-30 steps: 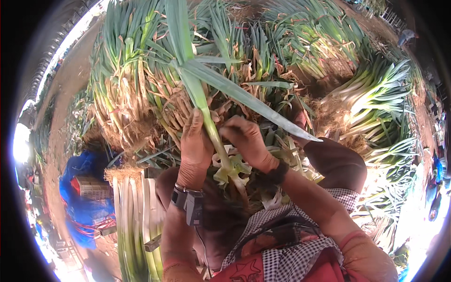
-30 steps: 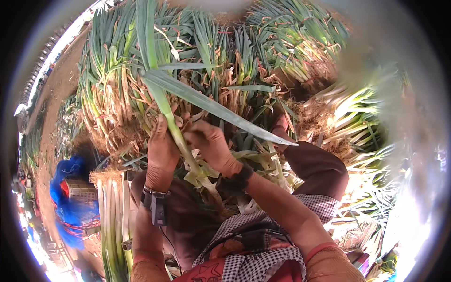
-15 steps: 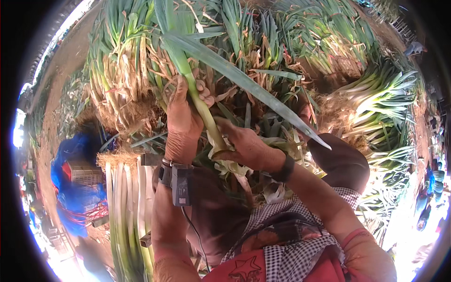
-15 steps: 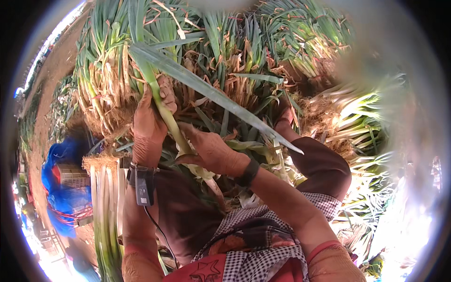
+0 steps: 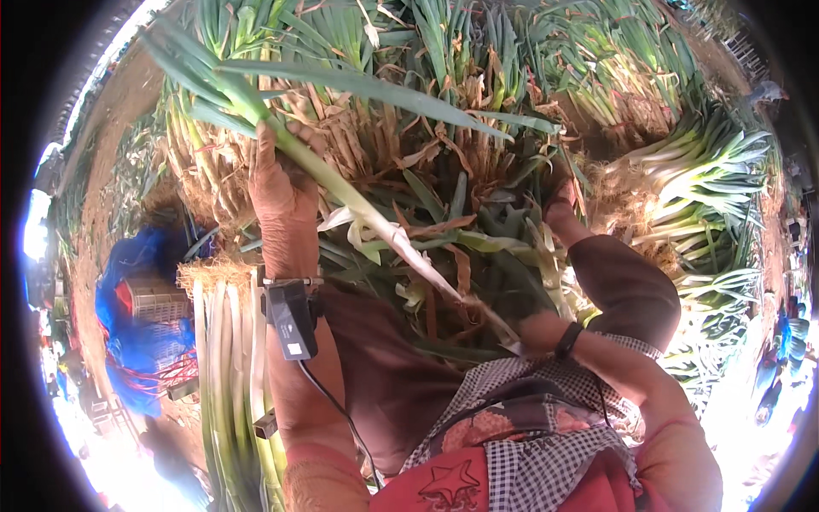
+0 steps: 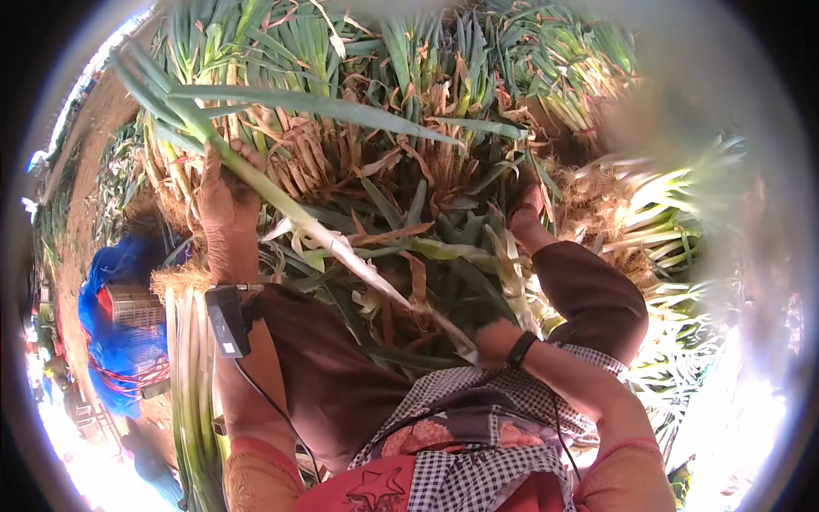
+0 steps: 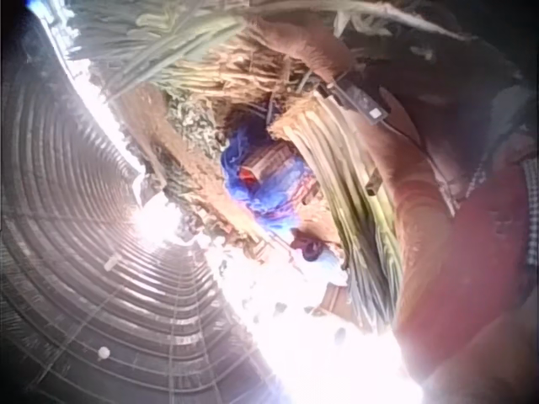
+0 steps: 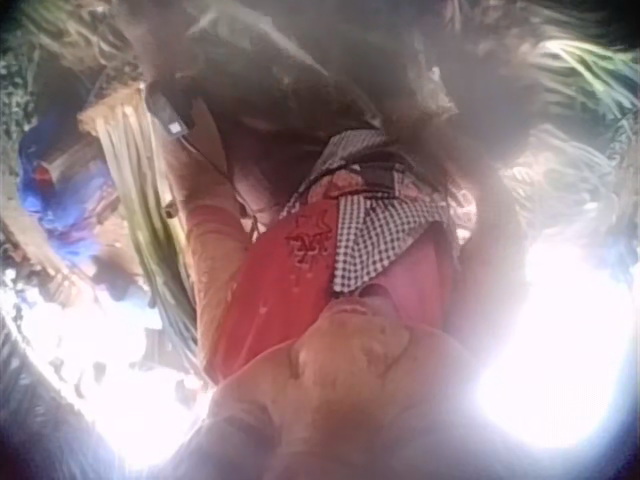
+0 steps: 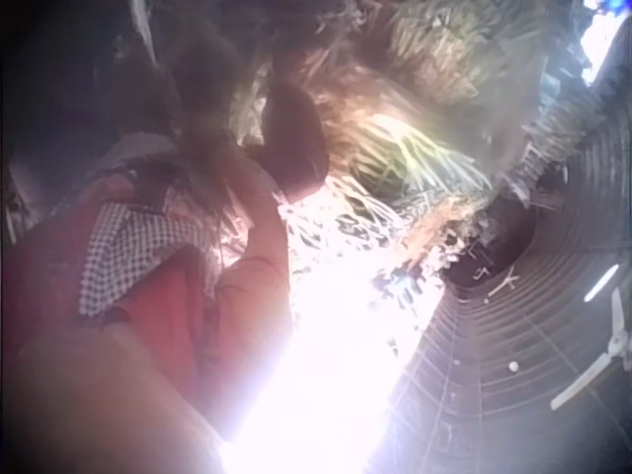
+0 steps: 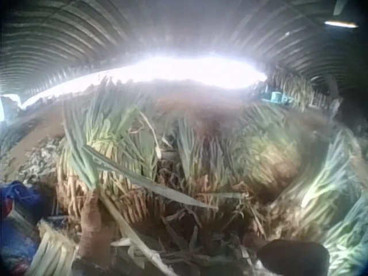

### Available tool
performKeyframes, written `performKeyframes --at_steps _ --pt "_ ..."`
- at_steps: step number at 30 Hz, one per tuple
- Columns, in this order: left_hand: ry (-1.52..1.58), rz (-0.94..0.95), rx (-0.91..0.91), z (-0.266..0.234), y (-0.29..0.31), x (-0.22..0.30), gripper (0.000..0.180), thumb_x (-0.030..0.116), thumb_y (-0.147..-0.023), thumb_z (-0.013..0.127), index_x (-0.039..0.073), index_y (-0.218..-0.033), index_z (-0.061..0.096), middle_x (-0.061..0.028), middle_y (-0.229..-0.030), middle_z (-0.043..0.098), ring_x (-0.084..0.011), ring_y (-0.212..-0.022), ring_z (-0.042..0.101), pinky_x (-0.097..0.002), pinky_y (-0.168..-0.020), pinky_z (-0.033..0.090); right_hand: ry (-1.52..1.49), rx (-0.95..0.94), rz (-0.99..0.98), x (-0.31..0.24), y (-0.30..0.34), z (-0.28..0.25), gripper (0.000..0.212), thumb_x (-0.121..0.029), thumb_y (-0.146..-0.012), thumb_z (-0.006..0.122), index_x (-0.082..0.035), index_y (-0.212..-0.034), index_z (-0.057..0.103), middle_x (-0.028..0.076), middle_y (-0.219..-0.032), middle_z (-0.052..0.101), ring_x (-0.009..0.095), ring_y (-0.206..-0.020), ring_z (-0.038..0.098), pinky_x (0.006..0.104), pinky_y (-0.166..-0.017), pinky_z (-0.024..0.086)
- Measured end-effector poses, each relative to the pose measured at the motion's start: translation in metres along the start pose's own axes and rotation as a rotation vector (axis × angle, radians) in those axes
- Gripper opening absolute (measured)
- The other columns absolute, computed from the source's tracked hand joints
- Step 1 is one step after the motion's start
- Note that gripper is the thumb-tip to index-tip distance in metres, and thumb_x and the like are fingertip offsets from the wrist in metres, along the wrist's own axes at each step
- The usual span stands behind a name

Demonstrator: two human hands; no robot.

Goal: The recorder is peeling and cleaning harvested leeks and placing them in a pile.

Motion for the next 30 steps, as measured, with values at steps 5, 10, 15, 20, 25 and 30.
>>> performKeyframes --at_steps 5,10,15,20,25,30 --pt "-0.144 0.024 0.027 0.014 0.013 -0.024 0.028 0.007 -0.088 0.069 0.002 -0.111 0.054 -0.0098 -0.090 0.064 -0.0209 -0.079 0.065 -0.0301 -0.066 0.056 -0.034 0.958 -0.424 -0.121 0.042 -0.221 0.033 -0.015 -0.082 0.060 -0.004 -0.114 0.059 0.014 -0.117 0.056 0.026 -0.102 0.057 0.0385 -0.084 0.045" --pt "-0.206 0.060 0.139 0.022 0.017 -0.044 0.024 0.007 -0.090 0.066 0.003 -0.110 0.054 -0.0114 -0.087 0.065 -0.0197 -0.069 0.062 -0.0287 -0.057 0.052 0.300 1.236 -0.399 -0.149 0.009 -0.263 0.035 -0.014 -0.078 0.060 -0.006 -0.112 0.059 0.005 -0.097 0.048 0.020 -0.090 0.051 0.0323 -0.076 0.042" --pt "-0.297 0.109 0.307 0.001 0.013 -0.038 0.018 0.009 -0.092 0.063 0.002 -0.107 0.056 -0.0102 -0.084 0.064 -0.0174 -0.064 0.058 -0.0282 -0.055 0.050 0.275 1.255 -0.508 -0.162 -0.003 -0.267 0.041 -0.016 -0.073 0.060 -0.007 -0.113 0.060 0.006 -0.100 0.048 0.022 -0.092 0.051 0.0340 -0.082 0.042" --pt "-0.296 0.119 0.427 -0.022 0.009 -0.023 0.011 0.013 -0.095 0.061 0.003 -0.094 0.056 -0.0061 -0.077 0.059 -0.0152 -0.061 0.053 -0.0271 -0.054 0.047 0.158 1.250 -0.729 -0.175 0.004 -0.267 0.037 -0.015 -0.070 0.063 -0.005 -0.106 0.058 0.009 -0.101 0.050 0.027 -0.101 0.053 0.0394 -0.091 0.043" --pt "-0.242 0.186 0.520 -0.035 0.008 -0.014 0.010 0.012 -0.094 0.063 0.006 -0.090 0.056 -0.0031 -0.074 0.055 -0.0125 -0.060 0.050 -0.0271 -0.055 0.045 -0.378 0.984 -0.847 -0.142 0.014 -0.208 0.028 -0.012 -0.073 0.063 -0.002 -0.098 0.056 0.012 -0.099 0.049 0.031 -0.101 0.054 0.0420 -0.095 0.044" --pt "-0.378 0.409 0.527 -0.015 0.023 0.027 0.013 0.011 -0.093 0.064 0.002 -0.094 0.055 -0.0050 -0.076 0.056 -0.0136 -0.059 0.049 -0.0280 -0.052 0.043 0.067 0.770 -0.728 -0.096 0.023 -0.132 0.018 -0.011 -0.080 0.058 -0.001 -0.095 0.056 0.014 -0.095 0.049 0.029 -0.094 0.054 0.0404 -0.088 0.046"
Point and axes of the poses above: each hand's wrist, its own y-axis away from the middle knuckle, its own z-axis out of the palm, x = y × z, the point moved 5 cm from there along -y, towards the middle knuckle
